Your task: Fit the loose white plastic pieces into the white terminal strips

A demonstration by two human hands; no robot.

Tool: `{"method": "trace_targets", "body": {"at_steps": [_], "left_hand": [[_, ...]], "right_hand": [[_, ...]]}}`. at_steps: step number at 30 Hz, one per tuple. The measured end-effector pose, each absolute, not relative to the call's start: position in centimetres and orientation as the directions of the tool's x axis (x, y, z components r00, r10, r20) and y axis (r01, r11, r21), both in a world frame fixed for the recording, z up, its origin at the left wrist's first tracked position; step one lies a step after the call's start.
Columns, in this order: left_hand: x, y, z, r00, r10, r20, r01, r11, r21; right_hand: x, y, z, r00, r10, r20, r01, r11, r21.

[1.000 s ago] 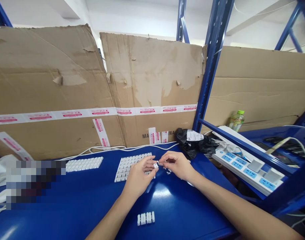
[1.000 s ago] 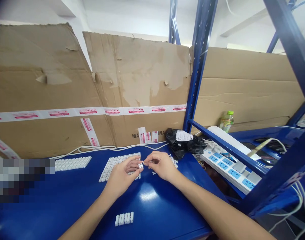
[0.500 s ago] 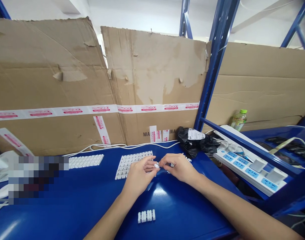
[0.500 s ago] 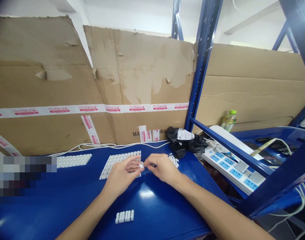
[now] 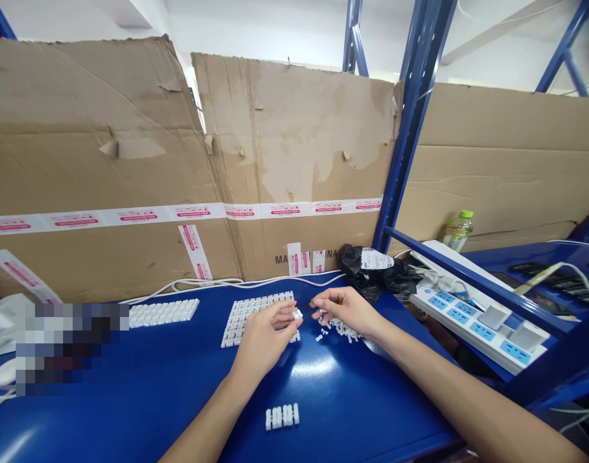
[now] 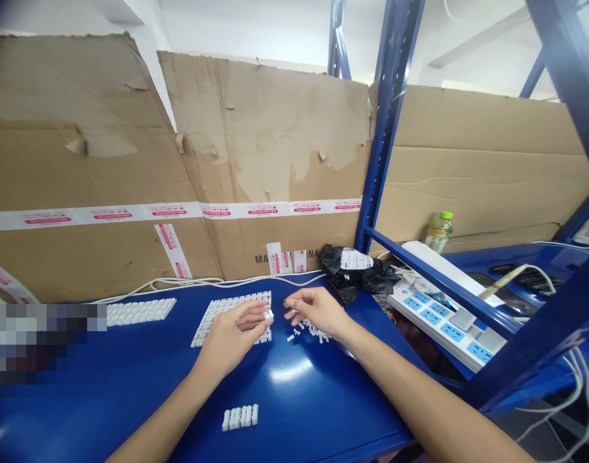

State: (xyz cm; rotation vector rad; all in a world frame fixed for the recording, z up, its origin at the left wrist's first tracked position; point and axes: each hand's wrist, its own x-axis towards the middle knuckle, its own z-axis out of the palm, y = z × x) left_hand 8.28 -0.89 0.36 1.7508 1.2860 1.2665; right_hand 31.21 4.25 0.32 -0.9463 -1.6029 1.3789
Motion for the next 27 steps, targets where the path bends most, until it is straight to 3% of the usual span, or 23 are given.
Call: {"method": "trace_targets", "body": {"at_steps": [5,14,27], "left_hand": [[8.2,-0.9,0.1,0.066,0.938,0.34,0.354,-0.341,0.871],[8.4,-1.1,0.2,0.074,0.93,0.36,0.368,-0.361,0.857],[9.1,-1.3,0.2,0.115,0.951,0.286,0.261,-0.306,0.915]], "right_hand": [[31.3,4.4,0.2,-0.399,0.916,0.047,-0.212,-0.042,-0.976],[30.9,3.7,0.5,-0.434,0.901,-0.018,-0.275,-0.151,-0.949],[29.3,2.9,0.2,-0.351,0.931,0.099,-0.237,0.014,-0.972]]}}
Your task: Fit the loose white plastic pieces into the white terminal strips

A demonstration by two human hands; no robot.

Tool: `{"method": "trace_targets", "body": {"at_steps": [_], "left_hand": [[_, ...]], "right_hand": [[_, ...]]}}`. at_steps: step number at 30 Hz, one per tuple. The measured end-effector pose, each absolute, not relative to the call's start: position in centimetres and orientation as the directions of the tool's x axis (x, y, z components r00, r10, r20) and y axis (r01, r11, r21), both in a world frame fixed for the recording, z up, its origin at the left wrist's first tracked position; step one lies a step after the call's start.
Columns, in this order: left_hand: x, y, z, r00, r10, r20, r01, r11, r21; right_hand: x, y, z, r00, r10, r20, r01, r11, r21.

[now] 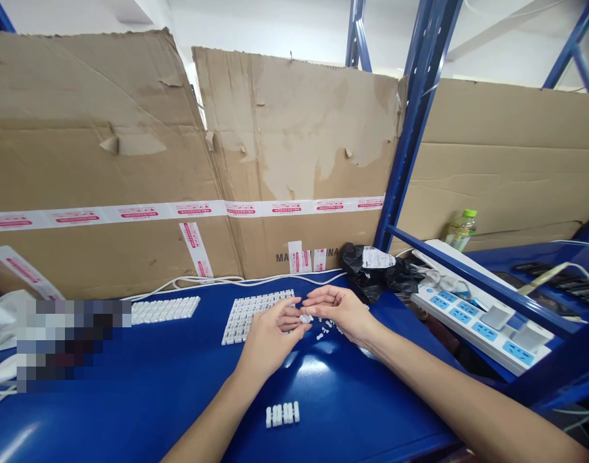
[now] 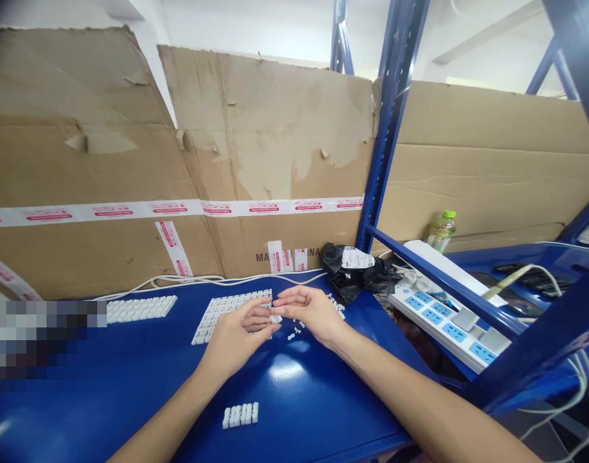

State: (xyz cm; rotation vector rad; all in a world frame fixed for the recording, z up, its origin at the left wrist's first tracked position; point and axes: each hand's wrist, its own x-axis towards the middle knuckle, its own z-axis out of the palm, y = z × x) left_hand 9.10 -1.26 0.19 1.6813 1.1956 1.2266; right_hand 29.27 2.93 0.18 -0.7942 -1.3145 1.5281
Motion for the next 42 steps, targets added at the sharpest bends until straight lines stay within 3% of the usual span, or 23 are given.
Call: {"method": "trace_targets", "body": {"at_steps": [18,25,28,31,35,38,42], "left_hand": [[9.9,-1.8,0.7,0.076,0.972,0.223,0.109,-0.23,0.967],[9.4,-1.9,1.3,0.156,0.949,0.274,0.266,-0.307,0.914],[8.7,-3.3,2.5,0.258,0.919,0.299,0.444,-0.387,0.808],[8.1,-6.0,3.3,0.351,0.91,0.222,0.567,-0.395,0.723],[8.0,-9.6,2.7,0.406,0.907,0.115,0.619,-0.365,0.695],[8.1,-10.8,2.1,0.407,0.913,0.039,0.654,-0.321,0.685],[8.0,-11.0,1.8,0.421,0.907,0.012,0.665,-0.317,0.676]], "right_hand": [[28.1,2.5,-0.9,-0.314,0.926,0.211,-0.261,0.13,-0.957],[28.5,2.8,-0.3,-0.307,0.926,0.22,-0.23,0.152,-0.961],[29.6,3.4,0.2,-0.328,0.918,0.223,-0.131,0.189,-0.973],[31.0,3.7,0.5,-0.433,0.872,0.228,0.086,0.292,-0.953],[32.0,3.4,0.7,-0.556,0.783,0.279,0.337,0.519,-0.785],[31.9,3.0,0.9,-0.62,0.71,0.333,0.397,0.65,-0.647],[31.7,2.8,1.2,-0.62,0.683,0.387,0.411,0.703,-0.581]]}}
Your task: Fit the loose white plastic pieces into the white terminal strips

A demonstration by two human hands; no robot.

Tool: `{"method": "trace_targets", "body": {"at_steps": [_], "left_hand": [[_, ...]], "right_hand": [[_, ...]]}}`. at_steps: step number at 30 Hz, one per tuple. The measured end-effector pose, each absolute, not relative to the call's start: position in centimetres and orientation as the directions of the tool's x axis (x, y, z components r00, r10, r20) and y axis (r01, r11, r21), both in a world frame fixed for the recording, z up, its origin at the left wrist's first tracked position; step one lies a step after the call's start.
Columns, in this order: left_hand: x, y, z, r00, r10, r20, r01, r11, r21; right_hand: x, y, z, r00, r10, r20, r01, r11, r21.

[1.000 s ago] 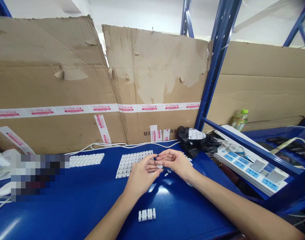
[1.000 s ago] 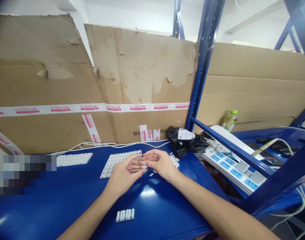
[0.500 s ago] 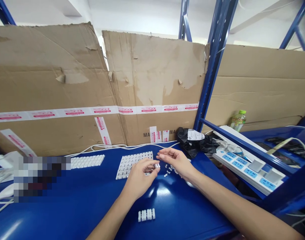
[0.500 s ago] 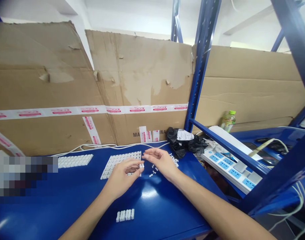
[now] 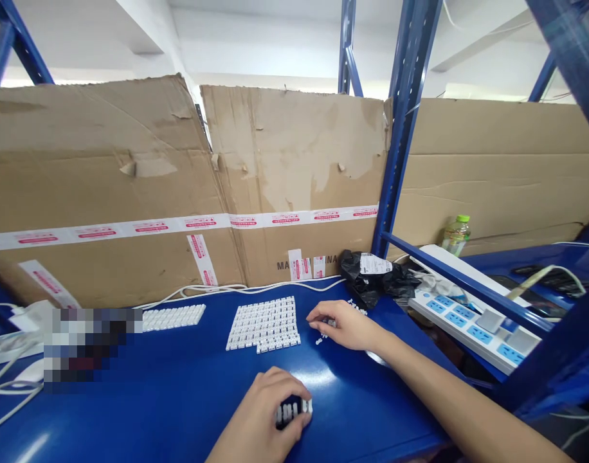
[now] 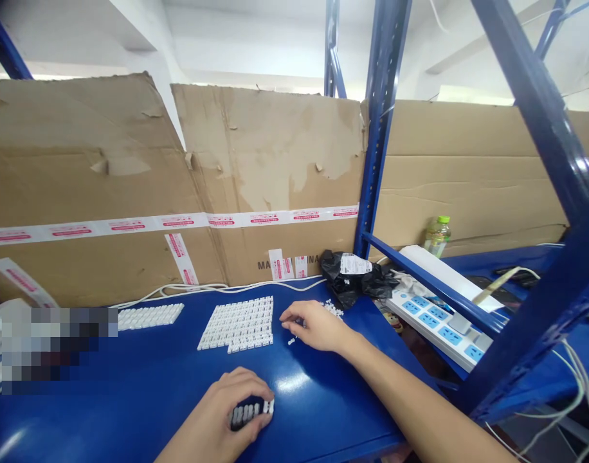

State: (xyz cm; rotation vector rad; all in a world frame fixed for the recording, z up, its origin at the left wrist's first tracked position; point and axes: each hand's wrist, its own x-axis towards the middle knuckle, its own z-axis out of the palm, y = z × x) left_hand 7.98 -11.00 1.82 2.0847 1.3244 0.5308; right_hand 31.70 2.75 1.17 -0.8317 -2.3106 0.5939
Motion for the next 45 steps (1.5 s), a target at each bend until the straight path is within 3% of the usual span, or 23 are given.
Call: {"method": "trace_targets", "body": {"at_steps": [8,16,22,27,37,42,45], "left_hand": [[6.1,-11.6,0.9,0.495,0.867,0.061,0.609,-0.396,0.687],[3.6,-12.1,0.8,0.446,0.89,0.093,0.636,-0.389,0.667],[2.1,-10.2,0.1,0.243,0.933,0.266,0.764,-0.353,0.541],[1.4,-7.0,-0.2,0.243,0.884,0.4,0.835,-0.4,0.378],[0.8,-8.0,-1.6,0.221,0.899,0.377,0.89,-0.344,0.298],[-0.1,-7.8,-1.9,0.221,0.901,0.374,0.878,-0.351,0.325],[0.3,-7.1,-0.5,0.223,0.913,0.341,0.854,-0.351,0.383]], "right_hand": [[32.3,2.8,1.8,-0.661,0.643,0.386,0.422,0.745,-0.517],[31.7,2.1,1.7,-0.752,0.573,0.326,0.366,0.774,-0.516],[32.9,2.1,3.0,-0.718,0.614,0.328,0.44,0.766,-0.468],[32.6,2.0,2.3,-0.773,0.569,0.28,0.424,0.792,-0.44],[31.8,3.1,0.1,-0.818,0.505,0.276,0.449,0.86,-0.243],[31.3,2.8,0.9,-0.845,0.476,0.244,0.464,0.879,-0.11],[31.0,2.6,1.3,-0.843,0.475,0.252,0.468,0.879,-0.091]]}}
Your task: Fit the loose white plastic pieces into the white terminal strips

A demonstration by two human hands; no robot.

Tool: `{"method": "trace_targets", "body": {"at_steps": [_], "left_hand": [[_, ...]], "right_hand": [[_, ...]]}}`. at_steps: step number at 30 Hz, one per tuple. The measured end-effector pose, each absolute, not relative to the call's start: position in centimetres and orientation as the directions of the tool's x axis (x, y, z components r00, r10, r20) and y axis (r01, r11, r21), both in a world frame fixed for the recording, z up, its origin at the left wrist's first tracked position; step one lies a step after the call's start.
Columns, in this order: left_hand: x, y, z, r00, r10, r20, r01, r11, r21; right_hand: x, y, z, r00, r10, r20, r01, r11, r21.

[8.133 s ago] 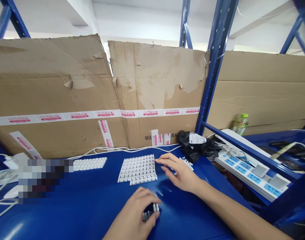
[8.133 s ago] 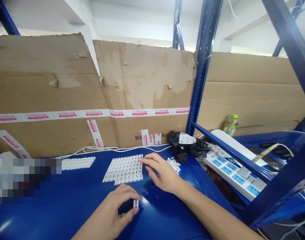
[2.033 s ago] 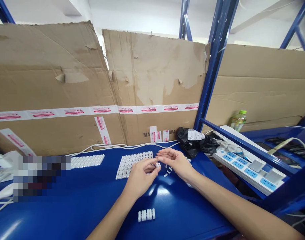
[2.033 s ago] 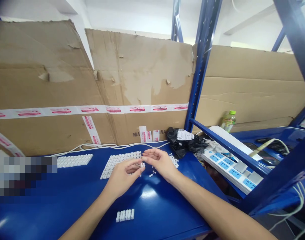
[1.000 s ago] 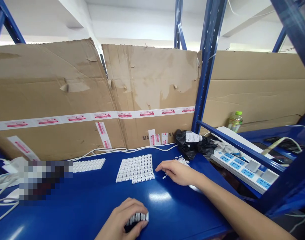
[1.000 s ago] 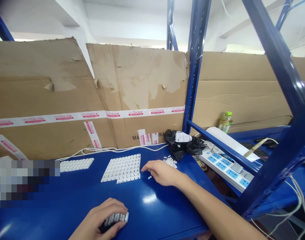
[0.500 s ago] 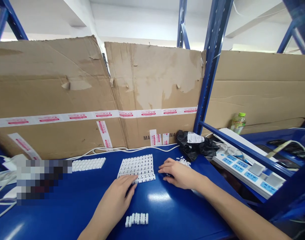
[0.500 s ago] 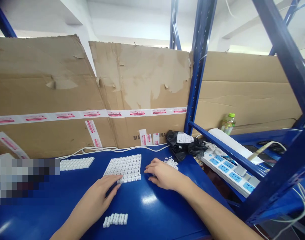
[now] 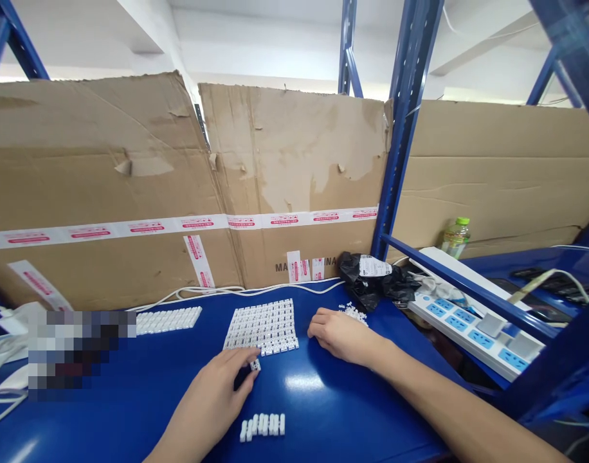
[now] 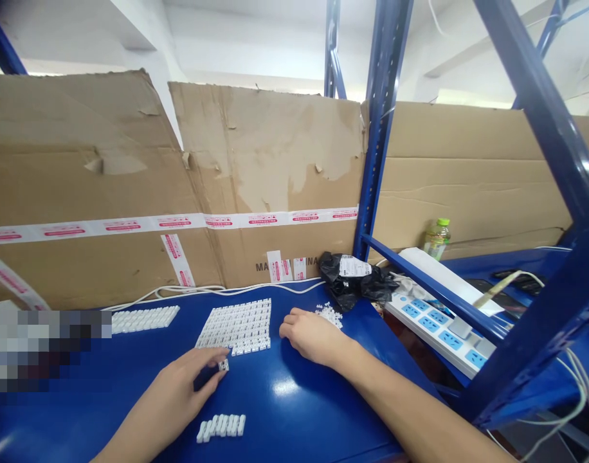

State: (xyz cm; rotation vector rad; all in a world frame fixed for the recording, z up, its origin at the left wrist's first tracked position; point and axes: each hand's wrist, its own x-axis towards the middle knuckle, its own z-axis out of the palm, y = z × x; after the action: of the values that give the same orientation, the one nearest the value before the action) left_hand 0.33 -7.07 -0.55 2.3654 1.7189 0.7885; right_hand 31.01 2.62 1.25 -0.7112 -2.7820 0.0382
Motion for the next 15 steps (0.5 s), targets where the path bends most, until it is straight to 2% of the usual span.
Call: {"method": "trace_targets", "body": {"at_steps": [3,6,8,10,12,15], "left_hand": [[2.2,-6.0,2.1,0.204,0.907,0.369,0.779,-0.379,0.5],[4.9,-4.3,4.4,0.193,0.919,0.343,0.65,-0.382,0.657],[6.5,-3.0,5.0,0.211,0.933,0.291,0.567,-0.359,0.742],[7.7,-1.8,4.7,0.217,0.941,0.26,0.508,-0.336,0.793],[8.3,-1.1,3.9,0.205,0.942,0.265,0.474,-0.333,0.815],[8.5,-0.9,2.6,0.174,0.938,0.301,0.45,-0.347,0.823]], "right_hand": [[30.9,2.6,1.1,-0.779,0.525,0.343,0.47,0.851,-0.236],[30.7,2.7,0.8,-0.628,0.648,0.431,0.414,0.748,-0.519],[30.5,2.9,0.6,-0.515,0.744,0.425,0.318,0.626,-0.712],[30.3,3.1,0.5,-0.425,0.824,0.374,0.197,0.488,-0.851],[30.1,3.3,0.4,-0.378,0.867,0.325,0.078,0.38,-0.922],[29.8,3.4,0.1,-0.365,0.883,0.296,-0.042,0.302,-0.952]]}}
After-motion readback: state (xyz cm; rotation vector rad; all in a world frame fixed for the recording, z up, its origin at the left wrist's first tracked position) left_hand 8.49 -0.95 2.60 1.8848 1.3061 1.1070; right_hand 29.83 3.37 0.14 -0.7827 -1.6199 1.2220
